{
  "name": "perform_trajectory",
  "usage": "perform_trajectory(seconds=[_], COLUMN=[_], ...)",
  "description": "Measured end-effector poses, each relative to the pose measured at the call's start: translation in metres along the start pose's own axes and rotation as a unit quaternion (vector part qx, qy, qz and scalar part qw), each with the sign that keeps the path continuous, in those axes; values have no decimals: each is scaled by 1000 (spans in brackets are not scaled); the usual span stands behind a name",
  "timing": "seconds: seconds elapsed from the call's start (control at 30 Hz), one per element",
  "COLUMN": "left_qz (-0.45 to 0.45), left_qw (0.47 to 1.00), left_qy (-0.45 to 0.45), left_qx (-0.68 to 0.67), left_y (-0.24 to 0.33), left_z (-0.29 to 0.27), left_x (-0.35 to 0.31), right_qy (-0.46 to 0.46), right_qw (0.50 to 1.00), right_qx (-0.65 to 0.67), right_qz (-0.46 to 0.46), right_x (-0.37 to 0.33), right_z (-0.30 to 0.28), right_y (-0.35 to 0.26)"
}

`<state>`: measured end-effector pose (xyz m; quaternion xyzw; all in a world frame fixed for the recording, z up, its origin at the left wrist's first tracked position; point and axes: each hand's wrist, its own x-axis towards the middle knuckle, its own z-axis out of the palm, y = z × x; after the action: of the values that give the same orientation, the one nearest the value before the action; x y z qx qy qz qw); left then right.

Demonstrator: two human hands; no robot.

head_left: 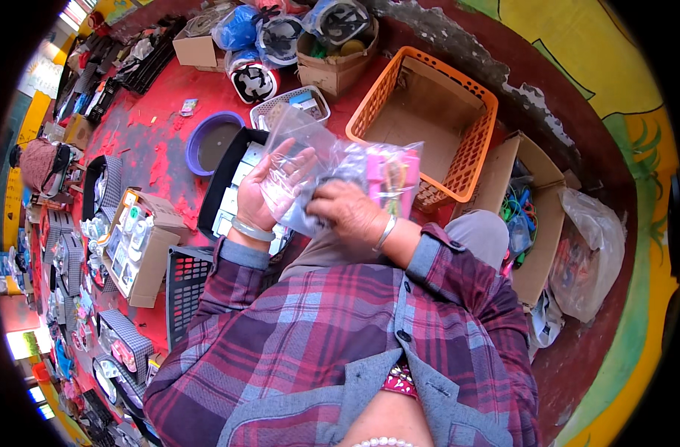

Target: The person picks up several packaged items from a crate, cleans them with a cloth, and places them into a cardboard box.

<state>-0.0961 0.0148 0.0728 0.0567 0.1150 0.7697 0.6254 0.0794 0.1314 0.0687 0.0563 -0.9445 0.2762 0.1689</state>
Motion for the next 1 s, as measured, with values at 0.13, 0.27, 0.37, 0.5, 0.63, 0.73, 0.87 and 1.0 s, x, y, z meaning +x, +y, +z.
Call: perform_trajectory(seconds=[0.13, 0.27, 0.37, 0.5, 0.63, 0.73, 0.87, 1.0], left_qz=[24, 33, 33, 29, 38, 47, 50, 62], left_qw=[997, 997, 997, 999, 998, 998, 998, 997], left_qy=[75, 69, 64, 40, 39, 11, 4, 10], left_qx=[23, 8, 7, 12, 22, 48, 45, 40], left_y=[-5, -3, -1, 6, 6, 11, 10, 16], left_z=[7, -4, -4, -3, 5, 6, 1, -6], left_x=[-2, -3, -3, -5, -9, -8, -7, -8], right_qy=[-94, -180, -197, -191, -38, -51, 148, 220], right_qw=[995, 983, 970, 949, 999, 983, 957, 913], right_qx=[7, 36, 143, 243, 3, -177, -223, -201], right_qz=[-27, -24, -7, 64, -17, -2, 115, 279], right_x=[-17, -28, -35, -31, -22, -48, -67, -87], right_z=[0, -11, -27, -82, -93, -74, -84, -99], right_y=[1, -8, -11, -12, -18, 17, 48, 77])
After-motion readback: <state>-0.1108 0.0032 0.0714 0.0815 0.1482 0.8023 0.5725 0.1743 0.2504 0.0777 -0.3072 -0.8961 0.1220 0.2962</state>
